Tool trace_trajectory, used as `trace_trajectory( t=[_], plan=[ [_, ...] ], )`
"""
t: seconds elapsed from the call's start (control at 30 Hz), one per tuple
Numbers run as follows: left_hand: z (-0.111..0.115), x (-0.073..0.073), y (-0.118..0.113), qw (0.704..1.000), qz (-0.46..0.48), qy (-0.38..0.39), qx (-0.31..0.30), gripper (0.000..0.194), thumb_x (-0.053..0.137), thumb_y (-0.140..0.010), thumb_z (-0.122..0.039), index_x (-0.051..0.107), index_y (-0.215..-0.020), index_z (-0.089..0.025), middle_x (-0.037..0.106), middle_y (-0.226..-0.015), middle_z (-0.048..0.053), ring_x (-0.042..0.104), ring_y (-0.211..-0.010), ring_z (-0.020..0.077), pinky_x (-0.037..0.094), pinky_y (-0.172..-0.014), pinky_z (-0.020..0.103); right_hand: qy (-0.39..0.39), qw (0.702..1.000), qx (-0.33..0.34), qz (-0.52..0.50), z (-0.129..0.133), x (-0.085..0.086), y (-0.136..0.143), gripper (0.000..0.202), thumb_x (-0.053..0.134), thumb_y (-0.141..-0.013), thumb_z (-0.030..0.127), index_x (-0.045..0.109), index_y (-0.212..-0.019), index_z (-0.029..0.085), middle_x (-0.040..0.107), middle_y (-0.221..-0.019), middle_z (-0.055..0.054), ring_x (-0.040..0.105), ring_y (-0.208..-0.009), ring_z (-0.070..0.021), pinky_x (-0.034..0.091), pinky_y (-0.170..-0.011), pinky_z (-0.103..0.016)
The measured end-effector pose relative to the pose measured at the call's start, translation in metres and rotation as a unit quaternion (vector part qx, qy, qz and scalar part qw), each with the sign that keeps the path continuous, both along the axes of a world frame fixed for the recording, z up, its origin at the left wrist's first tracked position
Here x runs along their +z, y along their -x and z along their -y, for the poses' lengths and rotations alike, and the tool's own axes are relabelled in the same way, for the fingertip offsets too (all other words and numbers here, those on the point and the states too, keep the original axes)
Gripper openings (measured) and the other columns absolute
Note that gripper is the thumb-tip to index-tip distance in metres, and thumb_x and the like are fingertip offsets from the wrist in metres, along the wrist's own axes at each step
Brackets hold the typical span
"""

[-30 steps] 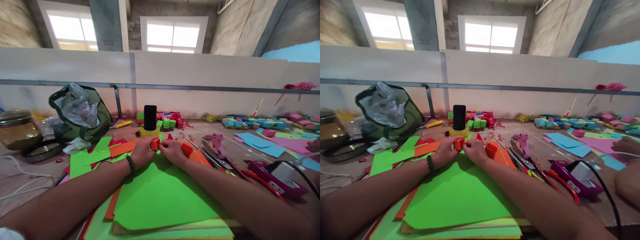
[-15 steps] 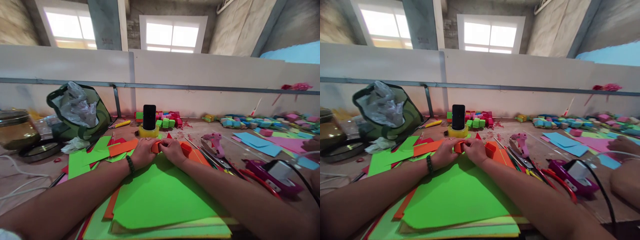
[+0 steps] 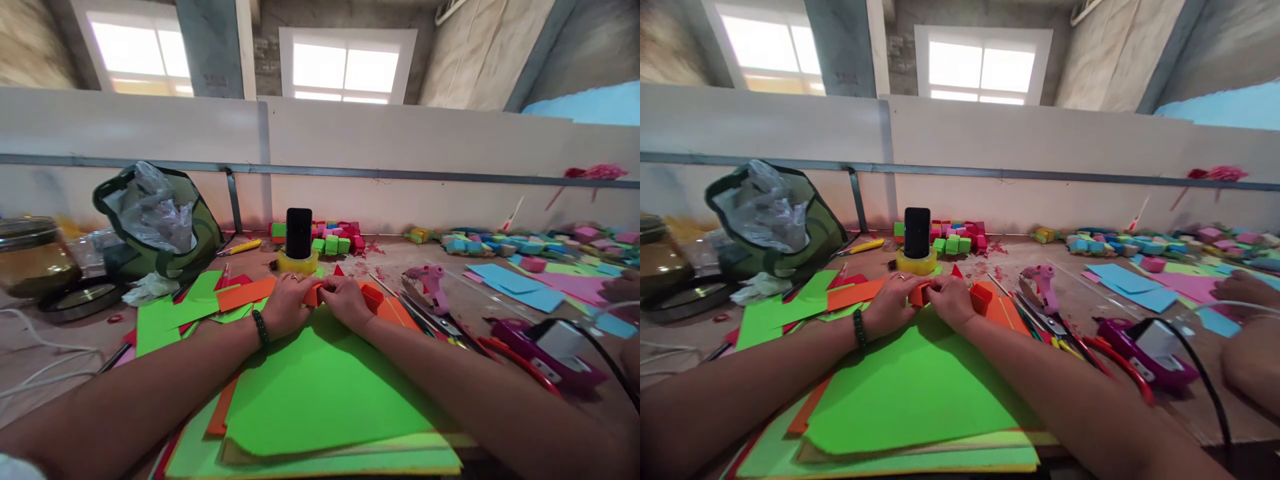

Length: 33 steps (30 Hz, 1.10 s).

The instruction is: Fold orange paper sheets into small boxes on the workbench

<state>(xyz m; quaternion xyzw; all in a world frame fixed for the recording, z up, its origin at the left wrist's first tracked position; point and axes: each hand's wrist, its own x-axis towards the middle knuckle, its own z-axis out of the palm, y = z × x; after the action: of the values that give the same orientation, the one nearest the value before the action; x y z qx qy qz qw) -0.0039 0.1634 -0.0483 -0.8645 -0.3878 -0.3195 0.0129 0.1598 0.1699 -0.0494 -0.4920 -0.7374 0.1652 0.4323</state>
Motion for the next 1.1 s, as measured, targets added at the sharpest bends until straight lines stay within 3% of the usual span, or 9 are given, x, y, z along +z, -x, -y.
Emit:
trace_trajectory(
  t=[0.4,0.6,1.1],
  plan=[
    [-0.0010,0.0026,0.0014,0.999,0.012,0.034,0.021,0.049,0.057,-0.066,-0.010,0.061,-0.114,-0.020,0.069,-0.111,0.008,0.060,-0.105,0.0246,0.038,-0.096,0.043,0.001,0.998,0.049,-0.027,0.0083,0.0068,0.0025,0.027,0.048,-0.076,0.028,0.056,-0.052,0.017,0.050,-0.049,0.002,0.045,-0.052,-0.0108,0.032,-0.050,-0.021],
    [-0.0002,0.0022,0.0006,0.999,0.002,0.035,0.019,0.047,0.058,-0.067,-0.012,0.062,-0.112,-0.019,0.070,-0.107,0.009,0.061,-0.101,0.0252,0.039,-0.095,0.043,-0.003,0.999,0.034,-0.020,0.0056,0.0058,-0.0001,0.028,0.048,-0.075,0.027,0.050,-0.049,0.018,0.043,-0.046,0.003,0.041,-0.051,-0.0110,0.029,-0.049,-0.022],
    [0.0042,0.0048,-0.0010,1.000,-0.009,0.025,0.009,0.045,0.058,-0.068,-0.015,0.062,-0.113,-0.019,0.070,-0.105,0.009,0.061,-0.101,0.0265,0.038,-0.095,0.045,-0.004,0.999,0.010,0.051,0.0014,-0.0009,0.0021,0.020,0.051,-0.075,0.022,0.062,-0.059,0.016,0.055,-0.054,0.001,0.045,-0.055,-0.0119,0.030,-0.053,-0.022]
  ],
)
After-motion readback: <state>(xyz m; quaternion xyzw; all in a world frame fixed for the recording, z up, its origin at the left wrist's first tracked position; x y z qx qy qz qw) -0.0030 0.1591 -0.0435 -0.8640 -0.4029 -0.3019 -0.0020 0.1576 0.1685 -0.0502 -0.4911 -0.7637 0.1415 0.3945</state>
